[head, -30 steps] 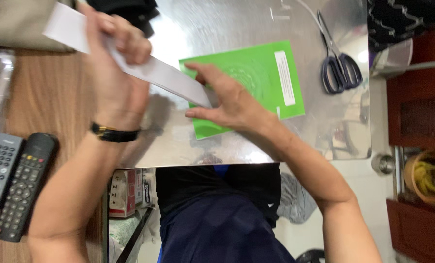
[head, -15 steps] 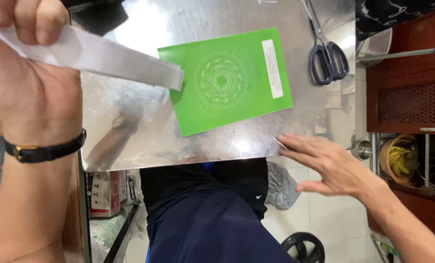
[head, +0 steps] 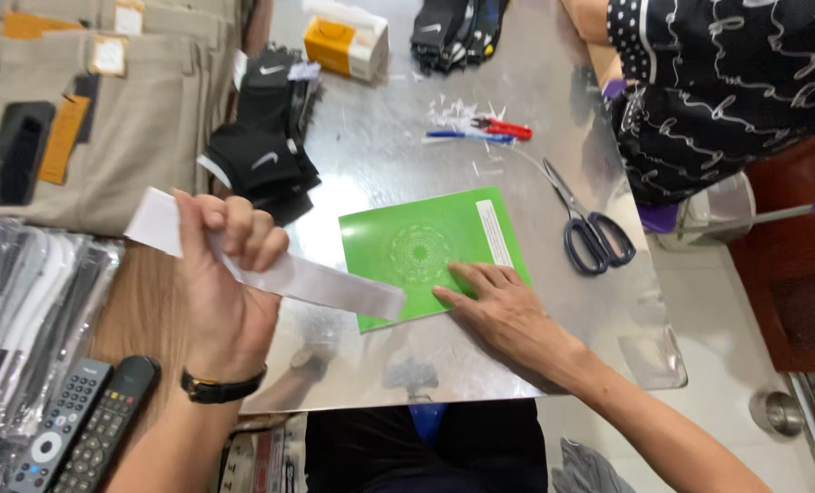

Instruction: The person uses scissors to cut a lined paper sheet into narrow strips, then folds and trims the strips into smaller pieces. The person also uses pliers to trim the edges of the folded paper pieces. The cut pieces are placed on the table.

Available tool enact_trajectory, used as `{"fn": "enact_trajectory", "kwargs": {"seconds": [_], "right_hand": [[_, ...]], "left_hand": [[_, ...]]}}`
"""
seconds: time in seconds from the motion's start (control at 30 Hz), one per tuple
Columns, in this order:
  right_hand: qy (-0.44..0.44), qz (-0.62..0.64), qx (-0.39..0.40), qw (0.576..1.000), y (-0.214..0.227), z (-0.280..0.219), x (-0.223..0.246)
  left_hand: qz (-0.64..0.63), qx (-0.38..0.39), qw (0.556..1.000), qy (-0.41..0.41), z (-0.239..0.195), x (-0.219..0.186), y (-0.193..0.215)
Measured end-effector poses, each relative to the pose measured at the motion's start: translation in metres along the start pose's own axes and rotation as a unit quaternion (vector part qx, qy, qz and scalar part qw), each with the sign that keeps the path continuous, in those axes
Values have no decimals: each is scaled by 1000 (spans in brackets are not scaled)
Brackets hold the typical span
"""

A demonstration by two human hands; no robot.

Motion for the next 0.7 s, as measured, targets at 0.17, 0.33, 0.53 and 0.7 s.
{"fn": "enact_trajectory", "kwargs": {"seconds": [0.17, 0.33, 0.53, 0.7], "right_hand": [[-183, 541, -34, 820, -6, 35, -9], [-26, 513, -63, 856, -2, 73, -11], [-146, 399, -150, 893, -22, 93, -29], [-132, 387, -239, 881, -36, 103, -51]], "left_hand": [[-28, 19, 999, 40, 15, 26, -24], [15, 114, 991, 66, 51, 60, -50], [143, 193, 970, 43, 64, 90, -84], [238, 202, 950, 21, 59, 108, -100]]}}
Point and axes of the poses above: each hand's wrist, its own z-axis towards the middle knuckle, its own y-axis out of the back of the hand, x = y × z, the point moved 7 cm from there along z, towards the middle knuckle, and after that the axes turned 2 degrees about -z, right-handed, at the moved point
